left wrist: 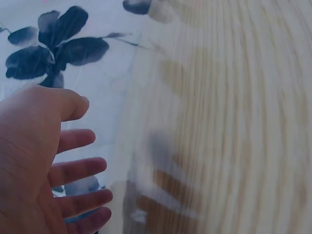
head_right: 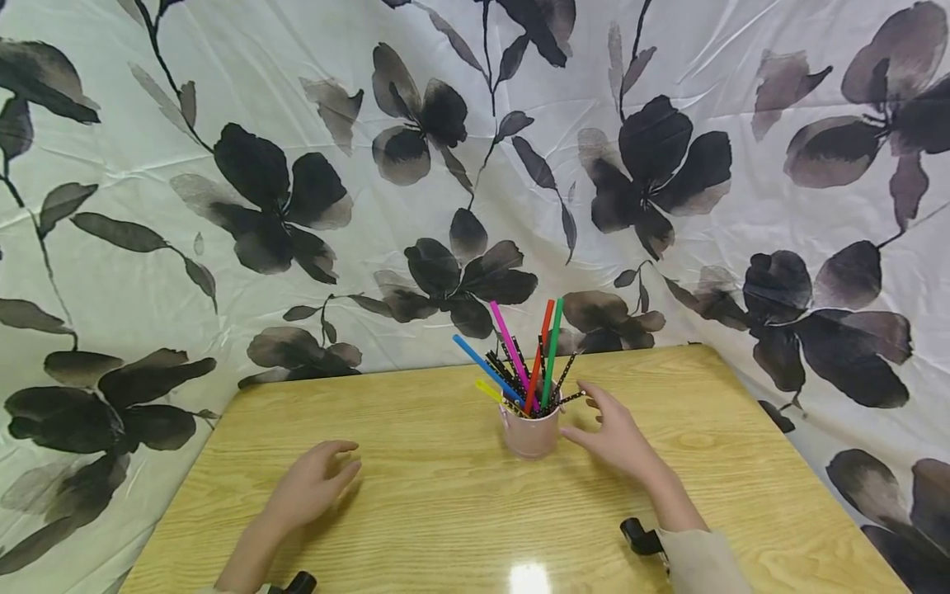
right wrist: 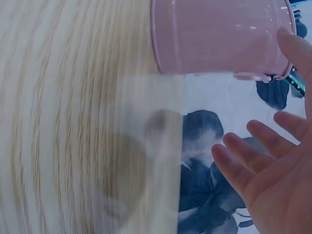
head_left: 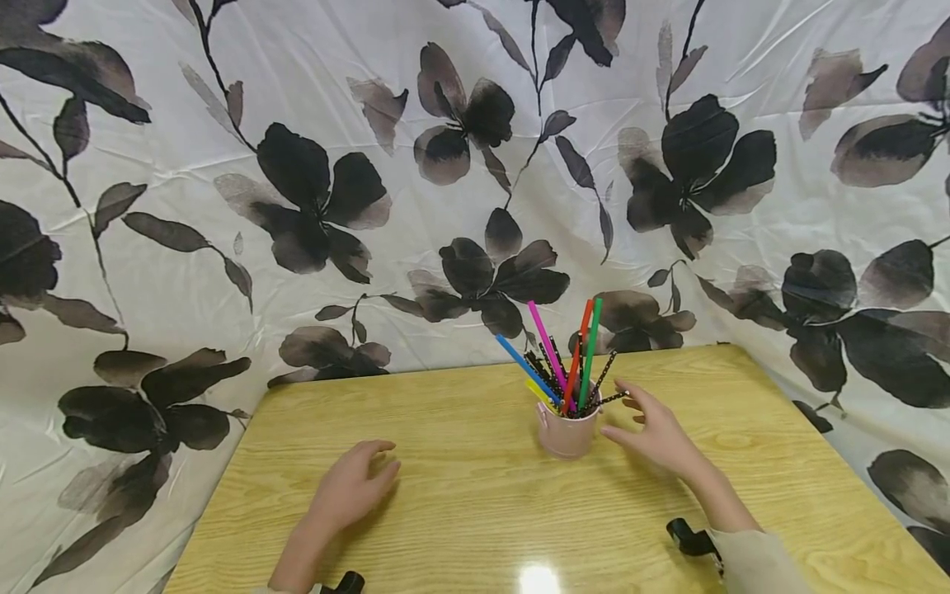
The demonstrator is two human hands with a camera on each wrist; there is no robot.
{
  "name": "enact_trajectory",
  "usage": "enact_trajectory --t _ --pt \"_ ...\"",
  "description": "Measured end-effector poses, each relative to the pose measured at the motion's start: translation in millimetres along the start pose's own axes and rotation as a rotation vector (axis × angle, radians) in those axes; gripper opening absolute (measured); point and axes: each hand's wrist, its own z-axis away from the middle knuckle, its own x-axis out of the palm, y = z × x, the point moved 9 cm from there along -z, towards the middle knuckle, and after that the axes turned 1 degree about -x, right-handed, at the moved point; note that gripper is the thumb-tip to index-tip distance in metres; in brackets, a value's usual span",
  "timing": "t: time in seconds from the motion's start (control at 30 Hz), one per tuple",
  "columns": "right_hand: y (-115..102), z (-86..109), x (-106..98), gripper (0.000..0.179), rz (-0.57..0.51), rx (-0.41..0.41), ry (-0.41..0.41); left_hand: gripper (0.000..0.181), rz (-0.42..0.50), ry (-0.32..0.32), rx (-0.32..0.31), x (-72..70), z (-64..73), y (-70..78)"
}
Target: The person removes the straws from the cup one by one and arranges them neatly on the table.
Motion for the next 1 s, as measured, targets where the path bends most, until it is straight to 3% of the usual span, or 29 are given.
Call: enact_trajectory --t 0.67,1.0 --pt "-1.4 -14.3 18.3 0.09 -0.143 0.082 -0.002 0.037 0.074 -0.056 0.07 17.8 -4.1 57.3" --pt "-5.8 -16.7 27.5 0.082 -0.239 0.019 -0.023 0.032 0.119 -0.093 0.122 37.5 0.8 70.8"
